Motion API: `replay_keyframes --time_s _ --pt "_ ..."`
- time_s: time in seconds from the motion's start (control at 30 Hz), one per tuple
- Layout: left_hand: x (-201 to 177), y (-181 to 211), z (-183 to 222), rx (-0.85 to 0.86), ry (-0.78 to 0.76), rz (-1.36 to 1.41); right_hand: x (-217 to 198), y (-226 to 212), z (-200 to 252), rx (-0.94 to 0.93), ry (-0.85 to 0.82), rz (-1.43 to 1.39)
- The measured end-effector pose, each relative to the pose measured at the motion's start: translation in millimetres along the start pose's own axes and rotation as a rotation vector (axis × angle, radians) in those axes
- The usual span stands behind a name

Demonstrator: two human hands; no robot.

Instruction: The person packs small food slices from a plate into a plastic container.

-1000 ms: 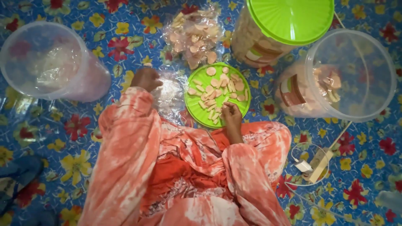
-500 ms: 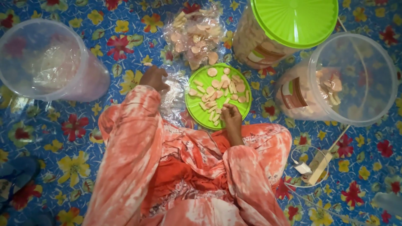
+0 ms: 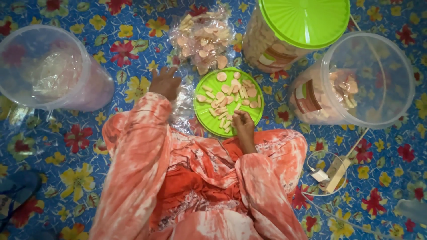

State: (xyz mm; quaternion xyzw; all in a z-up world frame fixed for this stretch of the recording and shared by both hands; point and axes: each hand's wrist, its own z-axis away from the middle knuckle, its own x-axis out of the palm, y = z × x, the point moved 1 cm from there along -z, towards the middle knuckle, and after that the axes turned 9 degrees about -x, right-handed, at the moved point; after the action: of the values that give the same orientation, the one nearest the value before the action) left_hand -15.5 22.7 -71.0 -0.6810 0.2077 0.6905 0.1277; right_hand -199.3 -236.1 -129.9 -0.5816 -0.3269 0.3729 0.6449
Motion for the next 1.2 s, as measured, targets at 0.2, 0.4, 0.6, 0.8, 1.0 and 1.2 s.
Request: replay_keyframes --time_s 0.2,0.4,0.6,0.8,1.0,1.2 --pt "38 -27 -8 -0.051 -0.096 -0.057 -1 -2 2 -0.015 -0.027 0.039" --pt "-4 -35 9 -0.140 0.008 0.159 -5 9 -1 -0.018 -0.023 0.024" --pt "-44 -6 20 0.000 0.443 0.577 -4 12 -1 -0.030 -0.040 0.029" --pt "-60 80 36 -0.473 0.074 1.493 4 -32 17 0.044 -0.118 -0.091" --pt "-78 142 56 -0.719 -0.209 1.922 9 -45 22 0.019 -0.274 -0.166" --pt "-6 151 49 -0.694 -0.336 1.831 6 -44 13 -0.040 -0.126 -0.221"
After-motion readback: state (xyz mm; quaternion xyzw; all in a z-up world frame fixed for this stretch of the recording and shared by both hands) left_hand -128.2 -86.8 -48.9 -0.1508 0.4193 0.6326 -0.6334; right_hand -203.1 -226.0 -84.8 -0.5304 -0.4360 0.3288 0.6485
